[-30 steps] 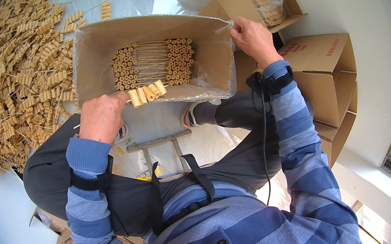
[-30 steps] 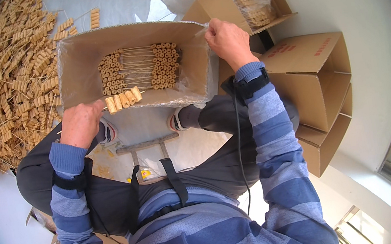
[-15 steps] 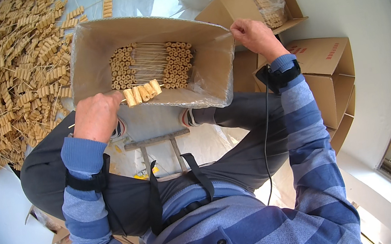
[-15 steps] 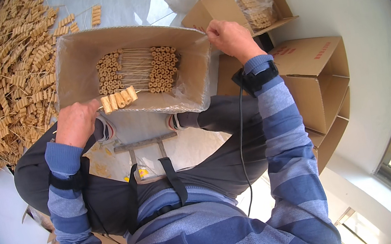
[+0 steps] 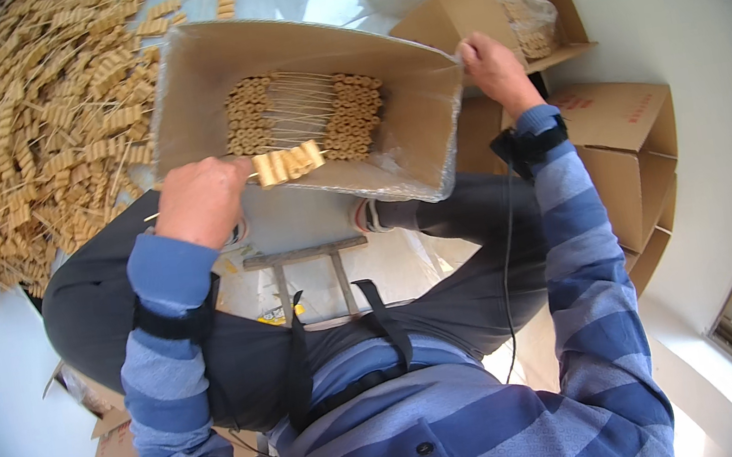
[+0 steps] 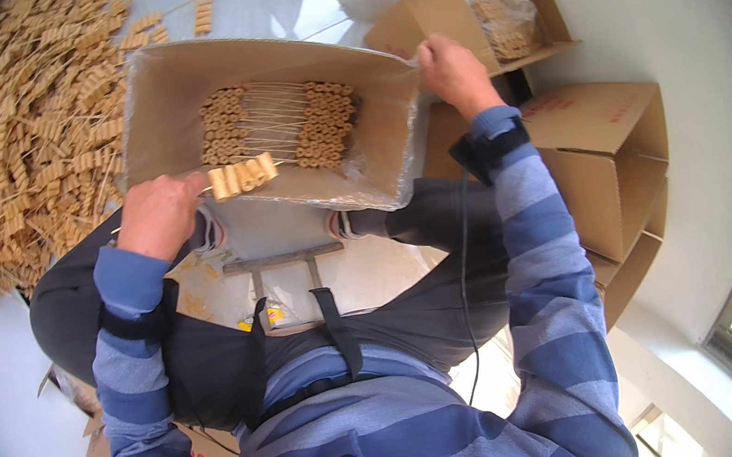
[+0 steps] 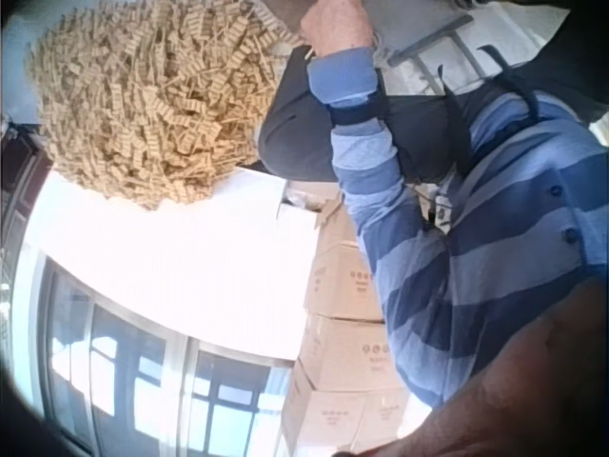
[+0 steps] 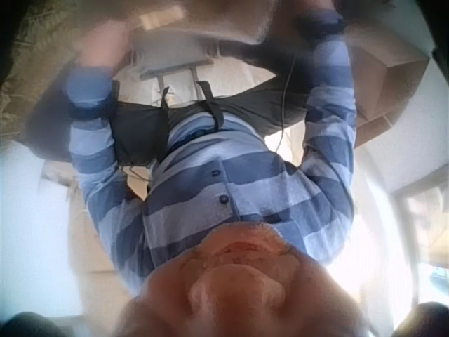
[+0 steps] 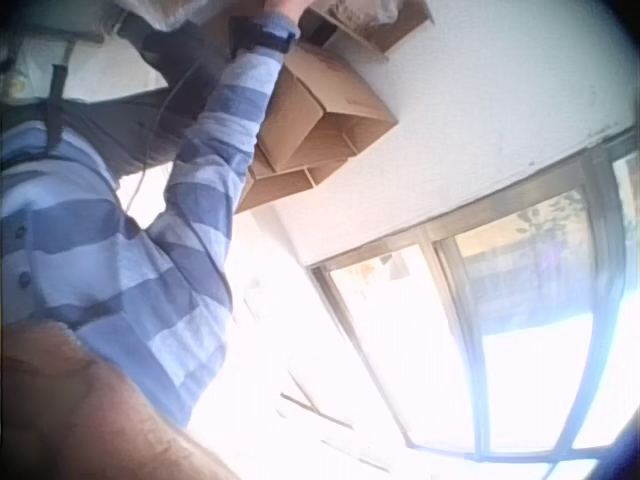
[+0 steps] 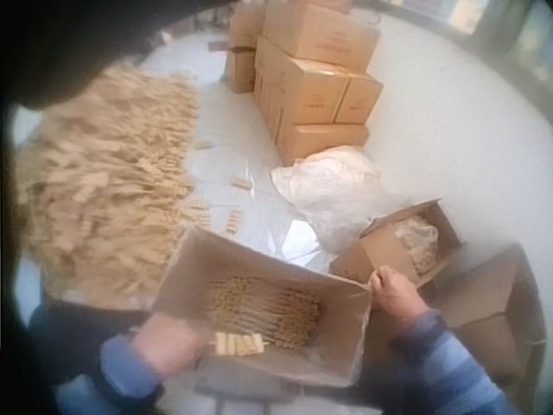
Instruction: The person sits on the floor and threads small cylindrical snack pieces onto wooden skewers. They repeatedly pick up skewers, insert snack pieces, and place the completed skewers into a cardboard box.
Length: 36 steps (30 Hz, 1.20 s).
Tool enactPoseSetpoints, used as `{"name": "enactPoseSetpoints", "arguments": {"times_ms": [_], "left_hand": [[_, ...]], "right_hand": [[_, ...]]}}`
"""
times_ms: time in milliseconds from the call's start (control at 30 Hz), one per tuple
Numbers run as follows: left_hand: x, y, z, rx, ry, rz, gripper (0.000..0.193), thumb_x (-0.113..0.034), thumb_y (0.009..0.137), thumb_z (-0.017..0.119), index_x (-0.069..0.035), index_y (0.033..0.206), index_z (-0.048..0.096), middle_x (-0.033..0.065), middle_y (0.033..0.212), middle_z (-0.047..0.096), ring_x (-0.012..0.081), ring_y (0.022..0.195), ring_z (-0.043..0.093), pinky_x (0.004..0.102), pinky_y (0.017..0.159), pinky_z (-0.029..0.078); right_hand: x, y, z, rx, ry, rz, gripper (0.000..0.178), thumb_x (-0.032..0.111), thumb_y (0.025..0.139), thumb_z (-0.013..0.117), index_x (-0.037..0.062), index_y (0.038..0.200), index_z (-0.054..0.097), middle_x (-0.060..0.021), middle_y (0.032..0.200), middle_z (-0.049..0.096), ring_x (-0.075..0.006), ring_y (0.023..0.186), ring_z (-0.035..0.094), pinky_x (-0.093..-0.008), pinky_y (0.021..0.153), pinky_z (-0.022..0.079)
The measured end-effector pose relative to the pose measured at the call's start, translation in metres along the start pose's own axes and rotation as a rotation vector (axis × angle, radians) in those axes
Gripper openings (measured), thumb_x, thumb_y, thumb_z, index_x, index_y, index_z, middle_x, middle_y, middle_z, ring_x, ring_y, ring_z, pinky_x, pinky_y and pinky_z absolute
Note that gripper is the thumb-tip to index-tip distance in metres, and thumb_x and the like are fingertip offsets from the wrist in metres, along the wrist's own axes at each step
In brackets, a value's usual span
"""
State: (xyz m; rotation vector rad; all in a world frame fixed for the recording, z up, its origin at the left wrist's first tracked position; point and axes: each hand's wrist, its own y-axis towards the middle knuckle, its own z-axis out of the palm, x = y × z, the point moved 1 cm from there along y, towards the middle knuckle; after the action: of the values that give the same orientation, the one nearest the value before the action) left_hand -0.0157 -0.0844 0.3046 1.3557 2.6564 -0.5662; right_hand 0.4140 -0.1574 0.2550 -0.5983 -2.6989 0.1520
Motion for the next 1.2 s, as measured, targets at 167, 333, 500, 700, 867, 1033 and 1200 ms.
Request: {"name": "enactPoseSetpoints", "arguments": {"times_ms": [167,333,500,700,867,1033,1200], "left_hand": [[-0.005,-0.008,-0.002,-0.031,-0.117,-0.036,0.014,-0.021,0.091,0.064,-0.007,0.090,0.062,0.0163,0.068,0.065,0.0380,0.070,0.067,0.0497,0.062,0.052],[-0.040,-0.018,-0.009,0.059,-0.245,0.123,0.018,-0.025,0.095,0.060,-0.007,0.091,0.062,0.0166,0.069,0.065,0.0382,0.067,0.066,0.0498,0.061,0.051],[-0.019,-0.033,-0.027,-0.011,-0.273,0.047,0.021,-0.020,0.097,0.050,-0.005,0.095,0.066,0.0171,0.073,0.067,0.0357,0.068,0.068,0.0483,0.060,0.054],[0.073,-0.036,-0.038,-0.492,-0.766,-0.557,0.033,-0.033,0.105,0.050,-0.004,0.115,0.062,0.0070,0.077,0.055,0.0191,0.073,0.050,0.0333,0.074,0.047],[0.071,-0.021,-0.012,-0.493,-0.784,-0.605,0.035,-0.035,0.105,0.049,-0.001,0.104,0.059,0.0080,0.080,0.058,0.0194,0.074,0.051,0.0336,0.074,0.046],[0.070,-0.020,-0.011,-0.479,-0.954,-0.666,0.033,-0.031,0.107,0.047,0.000,0.098,0.056,0.0099,0.087,0.066,0.0163,0.077,0.055,0.0320,0.073,0.047],[0.071,-0.018,-0.016,-0.425,-0.995,-0.692,0.030,-0.028,0.106,0.049,0.000,0.097,0.055,0.0107,0.088,0.068,0.0151,0.076,0.054,0.0313,0.072,0.046]], "right_hand": [[0.027,-0.019,-0.026,-0.090,0.007,-0.063,0.028,0.030,0.098,0.058,0.0067,0.111,0.064,-0.0185,0.107,0.067,-0.0371,0.101,0.064,-0.0424,0.085,0.050],[0.099,-0.040,-0.050,-0.168,-0.035,-0.329,0.022,0.022,0.095,0.064,0.0088,0.113,0.064,-0.0115,0.114,0.065,-0.0301,0.100,0.065,-0.0383,0.082,0.053],[0.174,-0.029,-0.027,0.062,-0.007,-0.417,0.025,0.028,0.096,0.063,0.0046,0.103,0.067,-0.0149,0.100,0.069,-0.0335,0.093,0.066,-0.0408,0.080,0.053],[0.239,0.009,0.085,0.600,0.220,-0.390,0.033,0.029,0.098,0.052,0.0024,0.109,0.067,-0.0194,0.105,0.069,-0.0387,0.099,0.065,-0.0432,0.089,0.051],[0.259,0.035,0.169,0.752,0.113,-0.603,0.033,0.026,0.099,0.047,0.0069,0.118,0.066,-0.0183,0.116,0.068,-0.0371,0.110,0.063,-0.0420,0.096,0.049],[0.263,0.088,0.222,0.701,-0.074,-0.332,0.037,0.026,0.096,0.049,0.0089,0.125,0.064,-0.0200,0.122,0.066,-0.0378,0.114,0.062,-0.0418,0.101,0.046],[0.265,0.101,0.238,0.616,0.236,-0.257,0.040,0.029,0.099,0.046,0.0061,0.128,0.062,-0.0216,0.130,0.061,-0.0377,0.122,0.056,-0.0407,0.105,0.042]]}}
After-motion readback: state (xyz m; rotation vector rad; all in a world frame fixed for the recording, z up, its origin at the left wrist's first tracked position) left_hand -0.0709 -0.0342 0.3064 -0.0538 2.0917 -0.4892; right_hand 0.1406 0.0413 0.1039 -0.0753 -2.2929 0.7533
